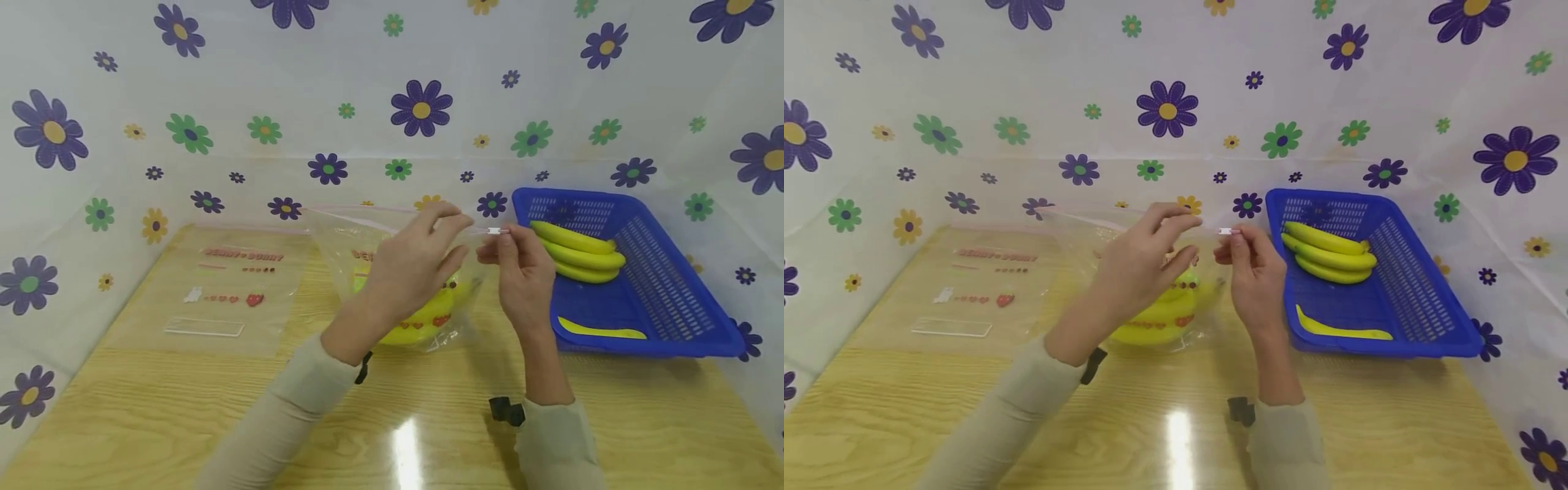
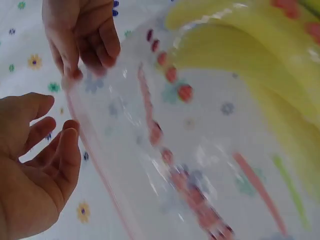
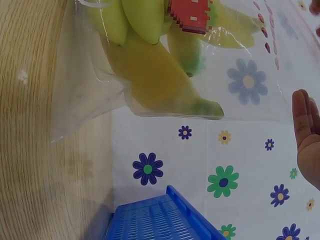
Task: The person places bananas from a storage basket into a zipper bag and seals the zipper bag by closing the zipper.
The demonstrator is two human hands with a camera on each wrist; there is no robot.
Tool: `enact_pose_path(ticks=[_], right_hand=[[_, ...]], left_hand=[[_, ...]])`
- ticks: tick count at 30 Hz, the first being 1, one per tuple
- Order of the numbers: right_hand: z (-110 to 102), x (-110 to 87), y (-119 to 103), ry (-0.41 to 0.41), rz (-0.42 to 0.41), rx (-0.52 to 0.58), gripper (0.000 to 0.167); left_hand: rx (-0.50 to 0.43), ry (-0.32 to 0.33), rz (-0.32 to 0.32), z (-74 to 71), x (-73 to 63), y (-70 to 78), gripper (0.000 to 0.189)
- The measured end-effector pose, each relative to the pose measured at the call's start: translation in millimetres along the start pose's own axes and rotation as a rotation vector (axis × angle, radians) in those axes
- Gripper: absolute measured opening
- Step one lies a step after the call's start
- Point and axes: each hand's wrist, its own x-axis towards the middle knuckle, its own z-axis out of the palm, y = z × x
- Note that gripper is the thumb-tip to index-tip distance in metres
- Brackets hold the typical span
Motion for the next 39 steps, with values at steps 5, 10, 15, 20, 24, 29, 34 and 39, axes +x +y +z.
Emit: enact_pose_path(ticks=[5,10,15,20,24,29,34,39], right_hand=[[-3,0.5,0,-0.03,-0.014,-0.003,0.021],[-4,2.4,-4,-0.003,-0.018,0.012,0.018],[-5,3.1,-8,0.012,-0.017,0.043,0.017],[-7,3.3,-9,-0.012,-0.009,0.02,0.015],[-5,2.0,-10,-0.013,0.038,0.043,0.018],[-1,1.3,-11,0.0,0.053,0.039,0.019],[-2,2.0,-11,-0.001,0.072,0.006,0.018],[-3,1.1,-15,-0.012,0.109,-0.034,0.02]], left_hand=[[0.116,-0.12,0.026,14.1,22.1,17.6,0.022],[0.114,-0.177,-0.008,18.1,28.1,24.3,0.017],[0.094,-0.2,-0.04,18.8,30.1,27.0,0.015],[0.084,-0.198,-0.027,19.4,27.9,27.3,0.014],[0.084,-0.203,-0.036,20.1,22.8,25.6,0.017],[0.113,-0.162,-0.035,21.5,17.2,21.4,0.02],[0.145,-0.109,-0.022,23.6,11.4,16.5,0.024],[0.116,-0.033,-0.036,25.9,3.0,11.9,0.021]])
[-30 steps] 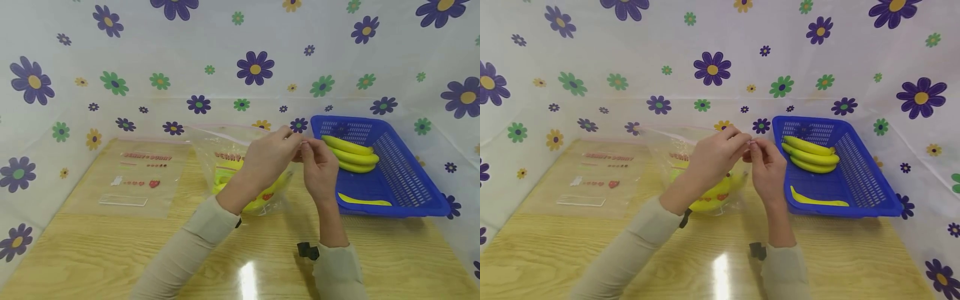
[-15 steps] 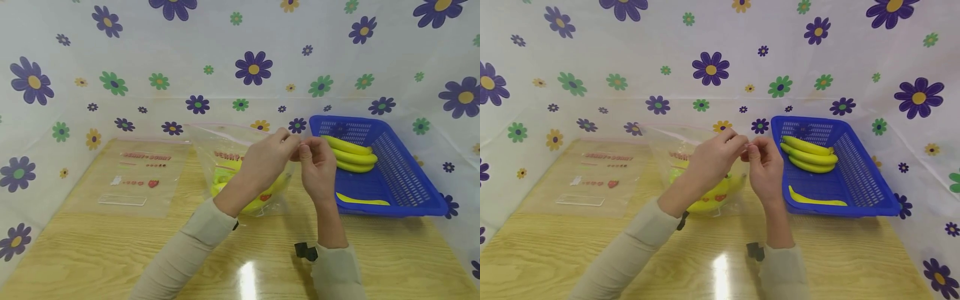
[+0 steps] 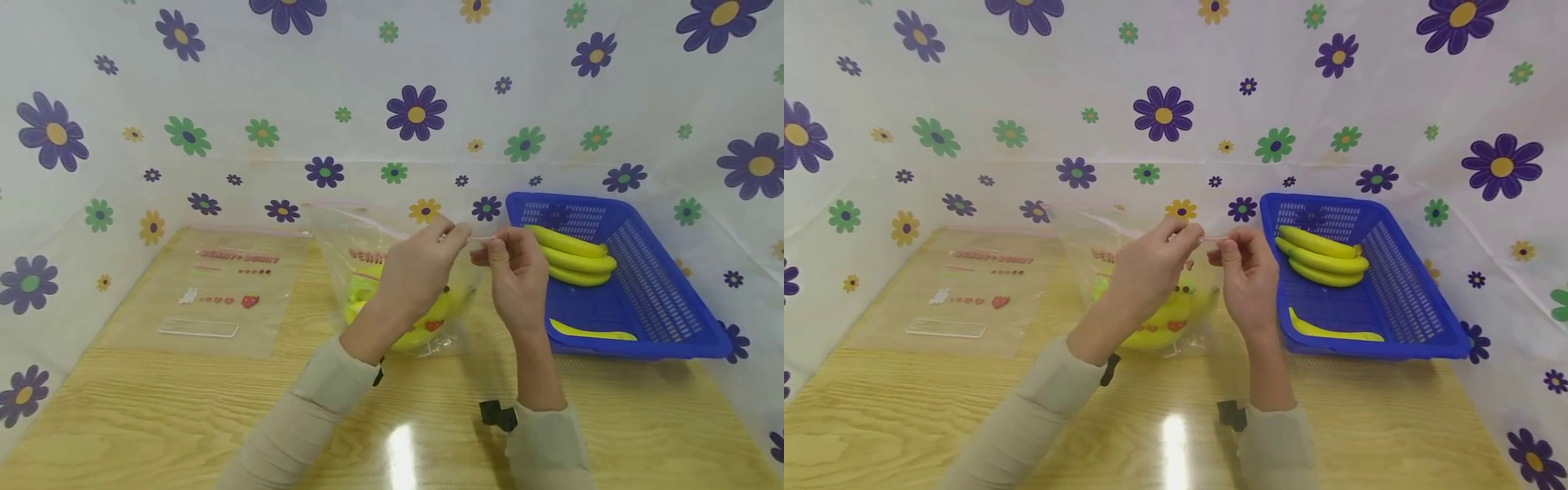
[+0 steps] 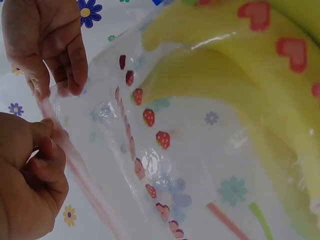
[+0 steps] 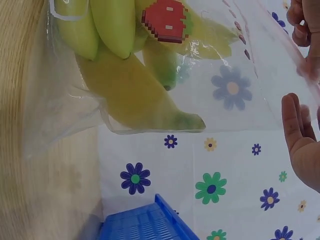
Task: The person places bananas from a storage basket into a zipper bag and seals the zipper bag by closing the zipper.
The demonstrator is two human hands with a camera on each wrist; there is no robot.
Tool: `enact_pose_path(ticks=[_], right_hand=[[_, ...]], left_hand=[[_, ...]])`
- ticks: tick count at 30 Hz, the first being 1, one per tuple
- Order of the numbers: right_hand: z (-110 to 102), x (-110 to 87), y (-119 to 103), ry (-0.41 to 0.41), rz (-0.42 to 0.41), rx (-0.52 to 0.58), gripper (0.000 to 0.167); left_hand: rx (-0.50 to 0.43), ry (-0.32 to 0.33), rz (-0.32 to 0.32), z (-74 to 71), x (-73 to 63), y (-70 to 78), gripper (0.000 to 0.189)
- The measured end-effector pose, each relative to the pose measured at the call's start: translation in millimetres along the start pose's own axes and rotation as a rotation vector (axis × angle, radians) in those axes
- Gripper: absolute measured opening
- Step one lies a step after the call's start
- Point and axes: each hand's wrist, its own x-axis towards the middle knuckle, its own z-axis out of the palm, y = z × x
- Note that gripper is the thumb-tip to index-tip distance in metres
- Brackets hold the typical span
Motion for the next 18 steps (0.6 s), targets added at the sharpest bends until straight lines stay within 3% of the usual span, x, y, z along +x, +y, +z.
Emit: enact_pose_path(ticks=[4,7,13,18], right_hand=[[1,-3.2,-7,-0.06,0.024,-0.038,0.018],[2,-5.8,-11,-0.12,-0.022,-0.115,0.013],[7,-9.4,-12,-0.156,-0.17,-0.284,0.003],[9,-9.3,-17,-0.131,-0.187,-0.217,0.004]], left_hand=[[-0.167,0.099,-0.029,3.7,-9.7,-0.4,0.014],[-0.27,0.158,-0.062,9.7,-18.2,0.7,0.011],[-0.291,0.236,-0.106,13.2,-32.2,4.5,0.008],[-0.301,0.301,-0.071,15.3,-28.9,10.4,0.004]])
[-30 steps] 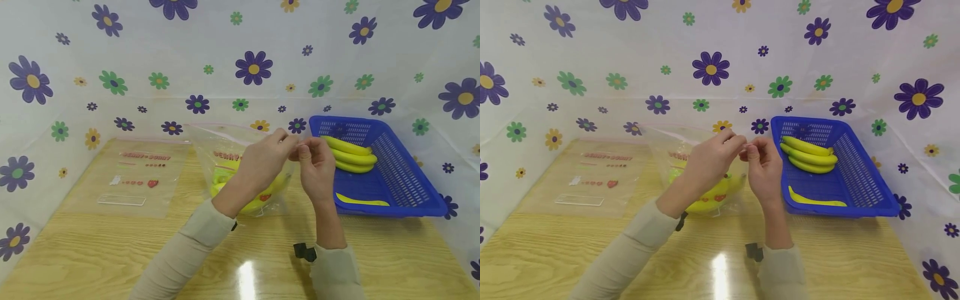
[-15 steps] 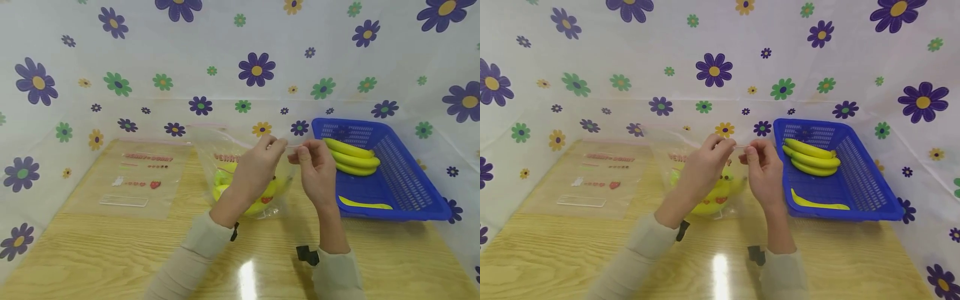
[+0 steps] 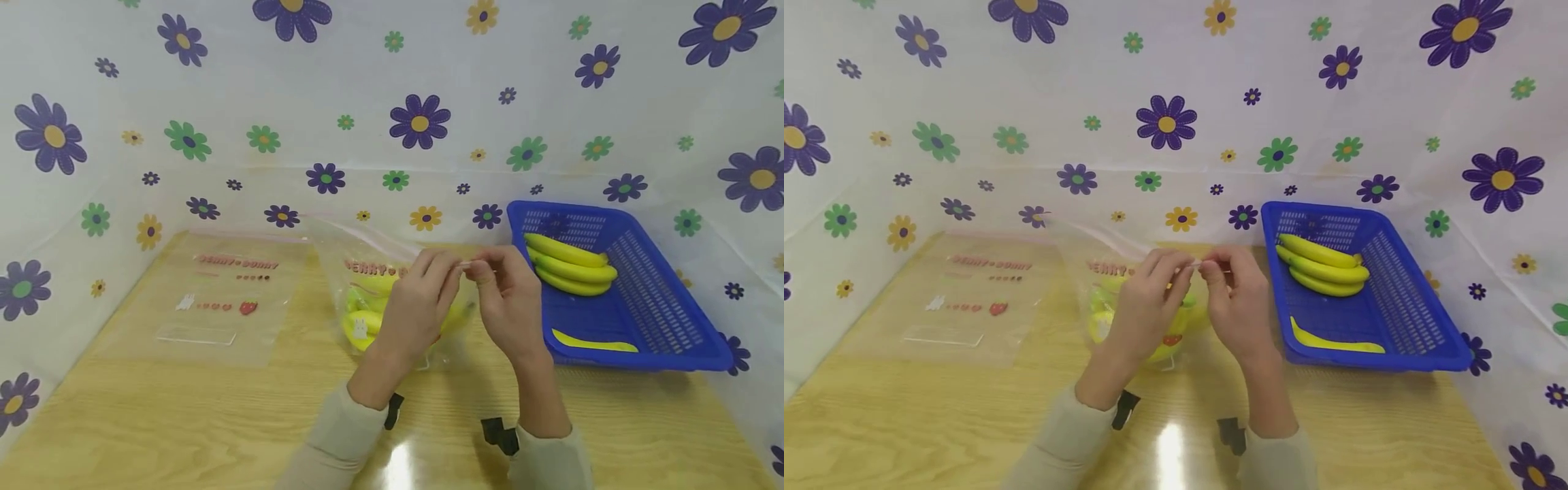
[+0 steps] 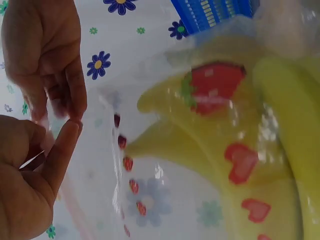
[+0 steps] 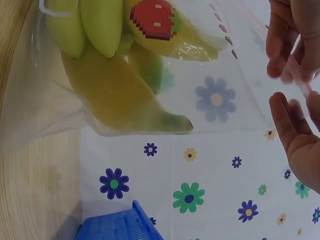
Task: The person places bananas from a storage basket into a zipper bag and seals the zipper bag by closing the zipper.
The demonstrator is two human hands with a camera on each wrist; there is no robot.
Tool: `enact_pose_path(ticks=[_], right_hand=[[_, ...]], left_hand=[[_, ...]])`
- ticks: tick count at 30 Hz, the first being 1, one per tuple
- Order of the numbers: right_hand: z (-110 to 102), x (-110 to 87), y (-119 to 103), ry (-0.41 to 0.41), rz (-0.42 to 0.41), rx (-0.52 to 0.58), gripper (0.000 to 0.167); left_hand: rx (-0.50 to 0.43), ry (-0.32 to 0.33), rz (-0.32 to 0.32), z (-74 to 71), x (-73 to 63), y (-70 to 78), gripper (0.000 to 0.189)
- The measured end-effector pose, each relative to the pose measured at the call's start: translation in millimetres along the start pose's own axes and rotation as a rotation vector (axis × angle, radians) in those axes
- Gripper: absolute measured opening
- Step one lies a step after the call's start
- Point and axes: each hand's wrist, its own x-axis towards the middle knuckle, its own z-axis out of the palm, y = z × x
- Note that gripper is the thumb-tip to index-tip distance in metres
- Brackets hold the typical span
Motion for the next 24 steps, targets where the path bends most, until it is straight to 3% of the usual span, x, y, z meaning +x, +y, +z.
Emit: enact_pose_path(ticks=[4,9,16,24], right_hand=[[-1,-4.6,-2,0.022,0.035,0.115,0.009],[2,-7.8,-1,0.038,0.038,0.122,0.009],[2,-7.9,0,0.075,0.051,0.08,0.009],[-4,-4.3,-8,-0.015,0.026,-0.114,0.008]], left_hand=[[-0.023,0.031,0.026,3.3,-0.5,4.3,0.004],[-0.004,0.052,0.037,3.1,-3.8,-0.5,0.005],[0.024,0.056,0.057,-0.1,-4.1,-8.0,0.005],[0.036,0.043,0.095,-2.6,-2.9,-7.6,0.007]])
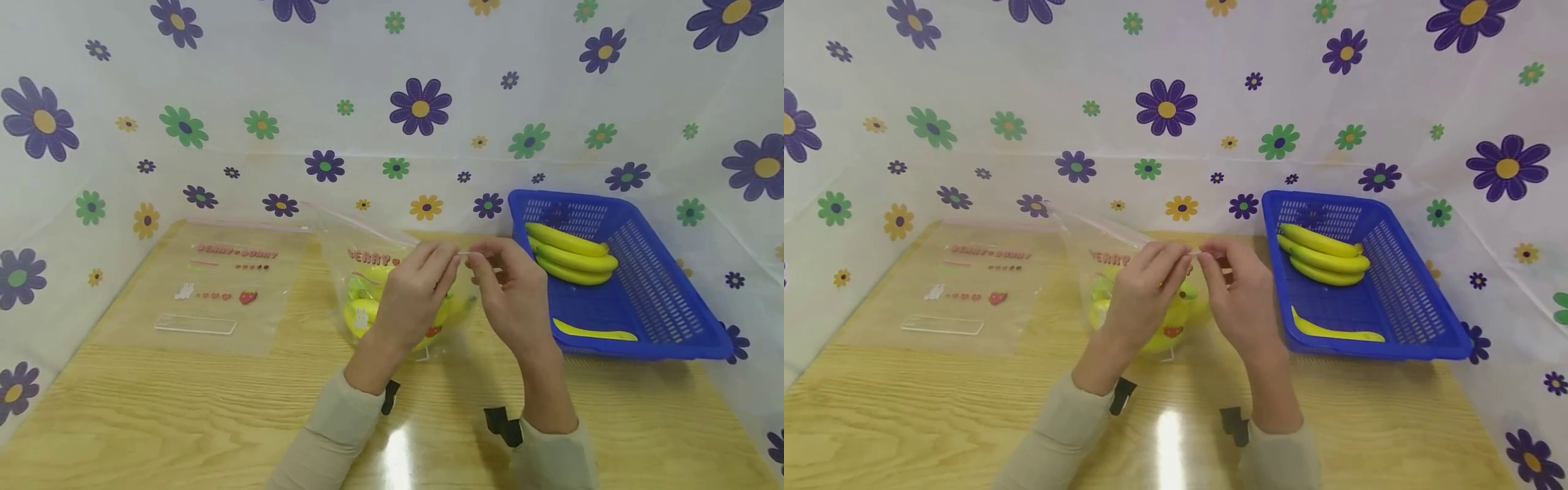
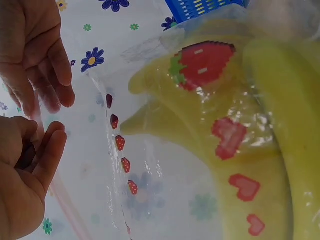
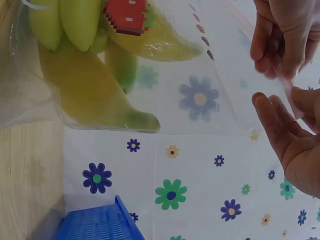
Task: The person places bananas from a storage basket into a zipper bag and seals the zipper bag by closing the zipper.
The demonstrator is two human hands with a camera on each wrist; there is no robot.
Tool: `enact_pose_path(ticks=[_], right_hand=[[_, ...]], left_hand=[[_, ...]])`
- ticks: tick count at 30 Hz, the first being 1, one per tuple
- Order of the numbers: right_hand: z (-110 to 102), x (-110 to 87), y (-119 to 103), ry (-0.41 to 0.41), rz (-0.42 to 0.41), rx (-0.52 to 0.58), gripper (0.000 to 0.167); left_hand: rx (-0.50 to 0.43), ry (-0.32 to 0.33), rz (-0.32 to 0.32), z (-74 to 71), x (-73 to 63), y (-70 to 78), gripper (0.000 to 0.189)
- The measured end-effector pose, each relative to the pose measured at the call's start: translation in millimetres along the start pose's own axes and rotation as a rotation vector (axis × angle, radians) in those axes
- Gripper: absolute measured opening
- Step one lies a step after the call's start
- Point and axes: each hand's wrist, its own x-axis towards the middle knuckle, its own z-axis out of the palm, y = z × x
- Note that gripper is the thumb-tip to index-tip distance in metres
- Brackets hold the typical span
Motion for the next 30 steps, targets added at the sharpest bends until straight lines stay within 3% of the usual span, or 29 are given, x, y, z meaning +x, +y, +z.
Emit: enact_pose_path(ticks=[6,10,15,22,25,30], right_hand=[[4,2.3,-1,0.066,-0.071,-0.036,0.005],[5,2.4,-2,0.107,-0.074,-0.021,0.006],[4,0.8,-6,0.083,-0.074,-0.004,0.007],[4,3.9,-6,0.046,-0.211,-0.152,0.007],[2,4.5,-4,0.061,-0.217,-0.19,0.005],[3,0.6,-4,0.087,-0.179,-0.162,0.004]], left_hand=[[-0.014,-0.019,-0.015,-6.2,0.6,-2.2,0.006],[-0.023,-0.026,-0.023,-8.5,0.5,-4.8,0.007],[0.02,-0.047,0.016,-11.4,1.6,-4.8,0.009],[0.058,-0.067,0.079,-11.0,5.3,-5.9,0.009],[0.048,-0.075,0.073,-11.1,5.1,-7.5,0.009],[0.06,-0.068,0.05,-14.2,2.2,-8.6,0.009]])
